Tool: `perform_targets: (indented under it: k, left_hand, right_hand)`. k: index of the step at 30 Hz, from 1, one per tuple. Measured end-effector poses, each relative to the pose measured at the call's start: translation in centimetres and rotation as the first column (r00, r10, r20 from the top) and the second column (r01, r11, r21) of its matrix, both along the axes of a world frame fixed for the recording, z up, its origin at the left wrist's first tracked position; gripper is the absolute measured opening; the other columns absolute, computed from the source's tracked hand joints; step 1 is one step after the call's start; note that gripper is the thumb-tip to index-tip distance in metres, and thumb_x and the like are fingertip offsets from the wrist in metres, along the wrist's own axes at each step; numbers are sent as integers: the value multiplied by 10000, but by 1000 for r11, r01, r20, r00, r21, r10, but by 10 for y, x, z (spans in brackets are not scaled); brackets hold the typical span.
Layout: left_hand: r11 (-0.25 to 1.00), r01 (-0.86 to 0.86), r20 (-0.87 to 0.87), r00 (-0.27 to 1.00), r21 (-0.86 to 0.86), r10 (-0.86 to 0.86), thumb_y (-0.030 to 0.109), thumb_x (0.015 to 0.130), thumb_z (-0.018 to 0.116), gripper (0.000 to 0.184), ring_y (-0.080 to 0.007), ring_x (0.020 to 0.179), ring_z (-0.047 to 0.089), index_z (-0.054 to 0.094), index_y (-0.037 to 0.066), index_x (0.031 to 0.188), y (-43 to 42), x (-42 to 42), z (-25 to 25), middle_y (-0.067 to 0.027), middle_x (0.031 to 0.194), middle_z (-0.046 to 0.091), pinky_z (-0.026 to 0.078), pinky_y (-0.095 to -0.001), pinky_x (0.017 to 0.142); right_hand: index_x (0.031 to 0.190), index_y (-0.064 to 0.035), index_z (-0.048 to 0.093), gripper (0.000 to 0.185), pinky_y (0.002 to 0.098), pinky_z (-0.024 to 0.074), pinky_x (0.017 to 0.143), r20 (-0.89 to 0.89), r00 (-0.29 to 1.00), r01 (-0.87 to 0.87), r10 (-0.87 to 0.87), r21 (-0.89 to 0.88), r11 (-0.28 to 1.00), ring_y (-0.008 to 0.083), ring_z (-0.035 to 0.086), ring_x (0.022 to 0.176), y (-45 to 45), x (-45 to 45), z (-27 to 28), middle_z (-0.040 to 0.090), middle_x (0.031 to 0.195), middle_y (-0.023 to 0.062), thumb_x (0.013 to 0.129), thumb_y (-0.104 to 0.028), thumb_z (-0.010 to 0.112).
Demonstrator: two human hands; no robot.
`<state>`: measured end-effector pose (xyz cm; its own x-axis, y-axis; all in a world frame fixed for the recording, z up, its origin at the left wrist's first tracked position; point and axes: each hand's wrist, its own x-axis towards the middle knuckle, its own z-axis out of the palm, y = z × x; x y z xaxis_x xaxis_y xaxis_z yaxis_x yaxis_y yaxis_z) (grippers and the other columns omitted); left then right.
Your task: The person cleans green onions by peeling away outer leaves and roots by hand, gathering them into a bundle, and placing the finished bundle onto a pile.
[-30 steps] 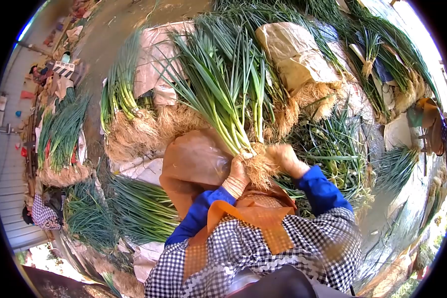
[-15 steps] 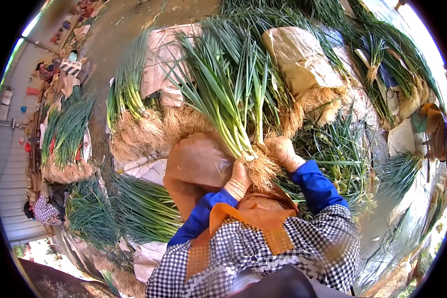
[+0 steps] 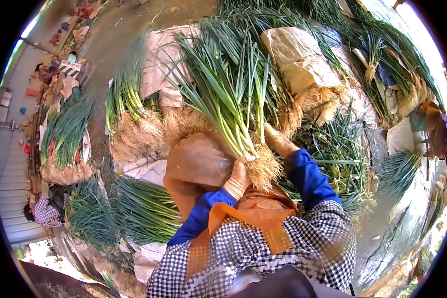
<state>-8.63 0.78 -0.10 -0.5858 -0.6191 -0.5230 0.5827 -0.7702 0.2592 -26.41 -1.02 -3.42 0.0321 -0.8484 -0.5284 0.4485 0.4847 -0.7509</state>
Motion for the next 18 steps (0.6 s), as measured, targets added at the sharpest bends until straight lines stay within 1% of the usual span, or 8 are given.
perform_targets:
  k: [2,3,4,6,12,15,16,18]
  left_hand:
    - [999,11,35,999,34,-12,50,699,524,259,-226,760,588,545,25,956,1,4,0,-83,820,590,518,-344,721]
    - [999,7,37,999,34,-9,50,699,524,259,-226,760,588,545,25,956,0,5,0,-83,820,590,518,-344,721]
    - [1000,15,-30,999,8,-14,45,703,517,302,-228,787,585,529,17,1003,0,6,0,-90,849,585,508,-344,744]
    - [999,32,-153,987,-38,-38,35,710,504,388,-232,839,579,497,2,1096,2,13,-1,-104,906,576,488,-345,791]
    - [998,64,-48,997,14,-63,23,705,526,304,-212,769,594,531,11,1009,2,5,-1,-81,854,597,508,-329,735]
    - [996,85,21,996,17,-86,28,703,545,276,-207,726,597,548,9,978,5,5,-10,-76,809,607,513,-319,694]
    - [993,118,111,987,0,-117,33,706,554,234,-202,703,597,563,11,939,7,-1,-12,-81,791,614,514,-313,663]
    - [992,116,94,989,-53,-110,44,720,553,202,-202,698,595,572,10,918,8,-1,-35,-94,797,619,511,-310,649]
  right_hand:
    - [935,-36,566,331,268,396,623,-116,991,32,-64,-259,965,84,477,693,-13,22,11,536,754,-31,878,-360,529]
    - [832,-29,554,259,296,407,575,-453,887,-5,-93,-211,977,130,481,603,-23,26,9,550,677,32,825,-282,609]
    - [756,-31,524,263,344,429,549,-821,554,-81,-141,-221,972,229,509,540,-20,28,7,554,630,114,788,-267,635]
    - [745,-41,514,264,385,450,578,-948,194,-237,-252,-295,926,318,555,595,-4,34,32,567,662,164,768,-270,643]
    - [895,-7,607,412,375,481,691,-683,705,-216,193,53,975,303,622,735,-2,15,44,635,775,165,844,-406,519]
    - [917,14,604,535,386,475,745,-938,347,-200,21,-52,979,293,615,847,-28,-1,6,635,874,194,826,-503,503]
    - [990,-16,592,530,399,472,755,-949,120,-252,290,254,934,306,608,889,-54,2,53,627,940,196,815,-508,505]
    - [787,-50,566,403,413,464,645,-984,-41,-355,172,175,918,311,614,710,-81,-7,20,619,726,148,810,-452,560]
